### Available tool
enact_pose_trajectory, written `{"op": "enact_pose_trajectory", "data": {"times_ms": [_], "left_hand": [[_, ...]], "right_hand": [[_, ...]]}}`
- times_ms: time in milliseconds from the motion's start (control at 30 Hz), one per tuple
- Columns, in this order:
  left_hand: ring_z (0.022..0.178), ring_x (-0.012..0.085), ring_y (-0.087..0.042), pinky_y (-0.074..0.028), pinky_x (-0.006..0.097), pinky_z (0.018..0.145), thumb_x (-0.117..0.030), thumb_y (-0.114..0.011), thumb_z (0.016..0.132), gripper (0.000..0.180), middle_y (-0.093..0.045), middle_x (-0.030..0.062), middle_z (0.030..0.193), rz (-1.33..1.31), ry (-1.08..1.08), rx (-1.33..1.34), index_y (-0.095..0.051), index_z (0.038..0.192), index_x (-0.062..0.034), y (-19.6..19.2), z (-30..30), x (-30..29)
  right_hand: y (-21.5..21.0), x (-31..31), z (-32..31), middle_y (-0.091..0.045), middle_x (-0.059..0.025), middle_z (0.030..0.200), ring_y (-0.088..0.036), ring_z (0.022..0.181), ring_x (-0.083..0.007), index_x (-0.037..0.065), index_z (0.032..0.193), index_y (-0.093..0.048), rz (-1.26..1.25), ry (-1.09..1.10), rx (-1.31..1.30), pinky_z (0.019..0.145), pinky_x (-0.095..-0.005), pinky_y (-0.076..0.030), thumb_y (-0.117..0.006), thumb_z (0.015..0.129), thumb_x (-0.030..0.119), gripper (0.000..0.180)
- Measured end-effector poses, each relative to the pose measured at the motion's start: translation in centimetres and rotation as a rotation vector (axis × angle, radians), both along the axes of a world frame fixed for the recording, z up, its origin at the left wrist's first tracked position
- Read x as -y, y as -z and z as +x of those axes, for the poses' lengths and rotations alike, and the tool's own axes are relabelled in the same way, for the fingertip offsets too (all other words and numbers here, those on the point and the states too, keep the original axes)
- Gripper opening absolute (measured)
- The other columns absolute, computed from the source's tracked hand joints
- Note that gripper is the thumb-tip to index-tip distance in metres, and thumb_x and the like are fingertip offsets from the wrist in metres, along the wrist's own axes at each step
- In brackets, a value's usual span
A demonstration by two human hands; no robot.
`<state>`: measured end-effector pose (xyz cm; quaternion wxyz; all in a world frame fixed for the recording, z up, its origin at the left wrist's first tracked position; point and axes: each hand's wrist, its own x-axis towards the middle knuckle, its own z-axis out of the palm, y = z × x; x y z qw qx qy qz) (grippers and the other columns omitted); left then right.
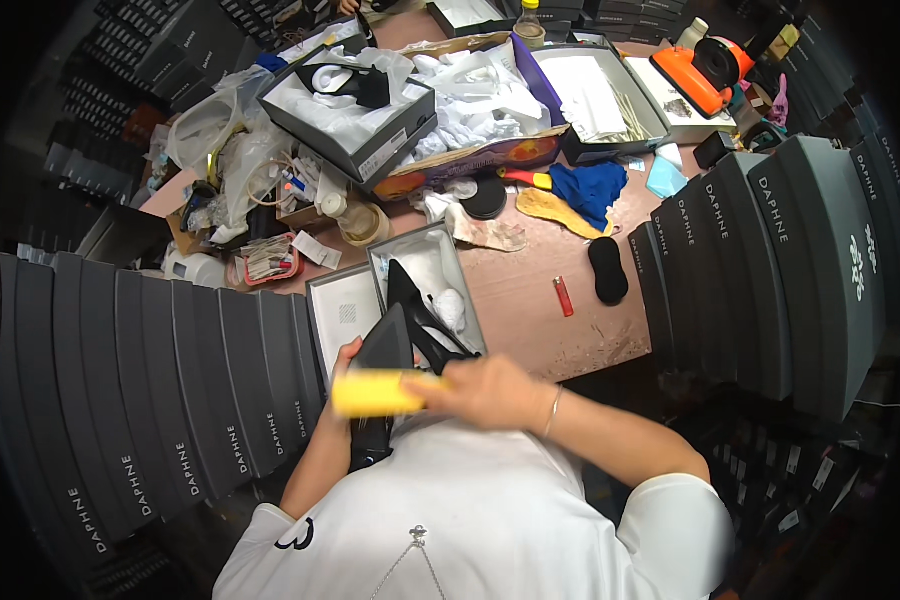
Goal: Clean shoes with a brush and cloth, then pack them into boxes with tissue paper and tags.
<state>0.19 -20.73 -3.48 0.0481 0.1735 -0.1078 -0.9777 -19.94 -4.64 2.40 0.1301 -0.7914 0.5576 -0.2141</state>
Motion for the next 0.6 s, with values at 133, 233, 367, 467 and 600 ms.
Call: {"op": "enact_pose_trajectory", "data": {"times_ms": [133, 233, 367, 467, 600], "left_hand": [[0.101, 0.0320, -0.063, -0.051, 0.042, 0.091, -0.045, -0.038, 0.093, 0.060, -0.059, 0.0222, 0.118, -0.045, -0.037, -0.006, -0.047, 0.131, 0.0005, 0.1, 0.5, 0.2], [0.102, 0.0295, -0.063, -0.051, 0.039, 0.091, -0.046, -0.039, 0.093, 0.059, -0.060, 0.0201, 0.119, -0.020, -0.054, 0.107, -0.049, 0.129, 0.0000, 0.0, 0.7, 0.7], [0.086, 0.0379, -0.065, -0.056, 0.047, 0.076, -0.048, -0.040, 0.093, 0.058, -0.061, 0.0243, 0.110, -0.116, -0.222, 0.250, -0.053, 0.123, 0.0002, -2.1, -1.4, 2.7], [0.086, 0.0355, -0.065, -0.056, 0.048, 0.073, -0.049, -0.043, 0.091, 0.059, -0.062, 0.0222, 0.108, -0.042, -0.296, 0.200, -0.053, 0.123, 0.0000, 0.3, -2.4, 5.1], [0.090, 0.0316, -0.064, -0.055, 0.042, 0.076, -0.054, -0.044, 0.089, 0.066, -0.062, 0.0211, 0.108, -0.002, -0.413, 0.319, -0.053, 0.120, 0.0029, 2.0, -2.9, 3.3]], "right_hand": [[2.3, 2.3, -4.4, -0.057, -0.0054, 0.071, -0.058, 0.054, -0.0228, 0.022, 0.139, -0.043, -0.073, 0.435, 0.006, 0.045, -0.0363, -0.047, -0.062, 0.082, 0.021, 0.060], [2.7, 2.4, -2.7, -0.056, -0.0071, 0.069, -0.059, 0.055, -0.0250, 0.022, 0.138, -0.045, -0.043, 0.308, -0.057, 0.048, -0.0369, -0.047, -0.061, 0.084, 0.018, 0.056], [4.2, 5.5, -9.3, -0.060, -0.0137, 0.075, -0.062, 0.064, -0.0337, 0.021, 0.139, -0.041, 0.048, 0.563, -0.052, 0.052, -0.0431, -0.049, -0.054, 0.092, 0.019, 0.049], [-1.2, 6.9, -5.5, -0.062, -0.0187, 0.081, -0.061, 0.067, -0.0367, 0.012, 0.137, -0.044, -0.201, 0.388, 0.245, 0.058, -0.0441, -0.048, -0.058, 0.091, 0.018, 0.048], [-0.3, 6.4, 0.0, -0.059, -0.0128, 0.075, -0.059, 0.058, -0.0308, 0.011, 0.137, -0.044, 0.028, 0.188, 0.149, 0.052, -0.0403, -0.048, -0.060, 0.089, 0.019, 0.050]]}}
